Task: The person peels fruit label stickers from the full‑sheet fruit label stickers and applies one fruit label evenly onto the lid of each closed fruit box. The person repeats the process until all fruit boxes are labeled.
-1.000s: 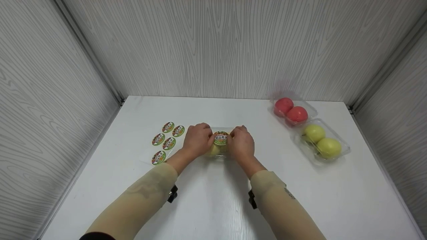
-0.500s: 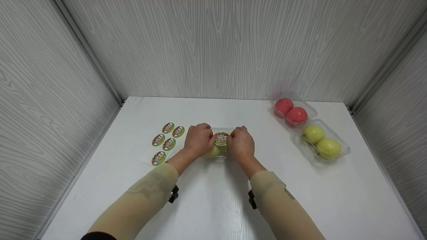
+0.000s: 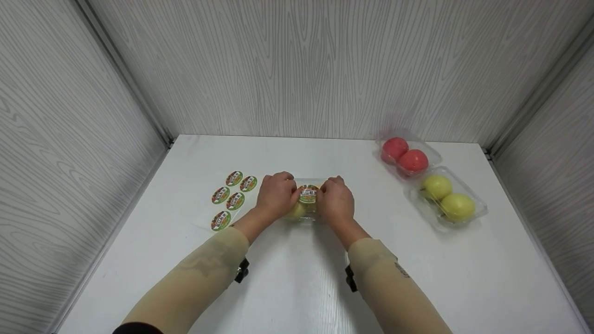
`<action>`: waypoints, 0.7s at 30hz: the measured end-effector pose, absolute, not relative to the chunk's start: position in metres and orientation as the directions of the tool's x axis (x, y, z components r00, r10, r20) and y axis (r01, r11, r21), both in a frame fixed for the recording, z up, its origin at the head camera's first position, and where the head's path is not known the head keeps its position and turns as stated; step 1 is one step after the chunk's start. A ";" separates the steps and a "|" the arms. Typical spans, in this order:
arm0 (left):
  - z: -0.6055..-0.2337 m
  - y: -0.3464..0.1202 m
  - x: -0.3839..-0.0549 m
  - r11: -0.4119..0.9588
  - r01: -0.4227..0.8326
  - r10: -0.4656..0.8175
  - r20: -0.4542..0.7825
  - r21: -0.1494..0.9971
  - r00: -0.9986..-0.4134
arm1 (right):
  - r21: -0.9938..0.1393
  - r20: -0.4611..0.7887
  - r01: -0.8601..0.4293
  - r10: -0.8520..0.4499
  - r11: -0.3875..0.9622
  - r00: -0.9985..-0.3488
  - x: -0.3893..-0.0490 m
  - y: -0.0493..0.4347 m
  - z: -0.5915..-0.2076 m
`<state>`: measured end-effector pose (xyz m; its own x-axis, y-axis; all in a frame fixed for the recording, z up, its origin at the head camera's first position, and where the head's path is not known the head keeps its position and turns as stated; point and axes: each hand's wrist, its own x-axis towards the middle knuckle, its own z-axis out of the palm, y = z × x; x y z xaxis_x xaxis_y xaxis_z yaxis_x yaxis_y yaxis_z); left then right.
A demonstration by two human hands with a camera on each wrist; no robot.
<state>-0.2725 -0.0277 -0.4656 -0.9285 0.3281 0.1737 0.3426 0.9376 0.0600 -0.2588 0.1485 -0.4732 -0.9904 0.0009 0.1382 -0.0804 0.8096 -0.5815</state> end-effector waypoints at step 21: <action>-0.466 -0.028 -0.272 0.935 0.353 0.343 0.181 0.028 -0.922 | -0.532 0.128 -0.069 0.000 0.844 -0.992 -0.261 0.147 -0.476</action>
<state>-0.2720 -0.0279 -0.4664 -0.9217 0.3430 0.1809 0.3534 0.9350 0.0280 -0.2612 0.1473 -0.4757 -0.9918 -0.0001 0.1279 -0.0687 0.8440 -0.5319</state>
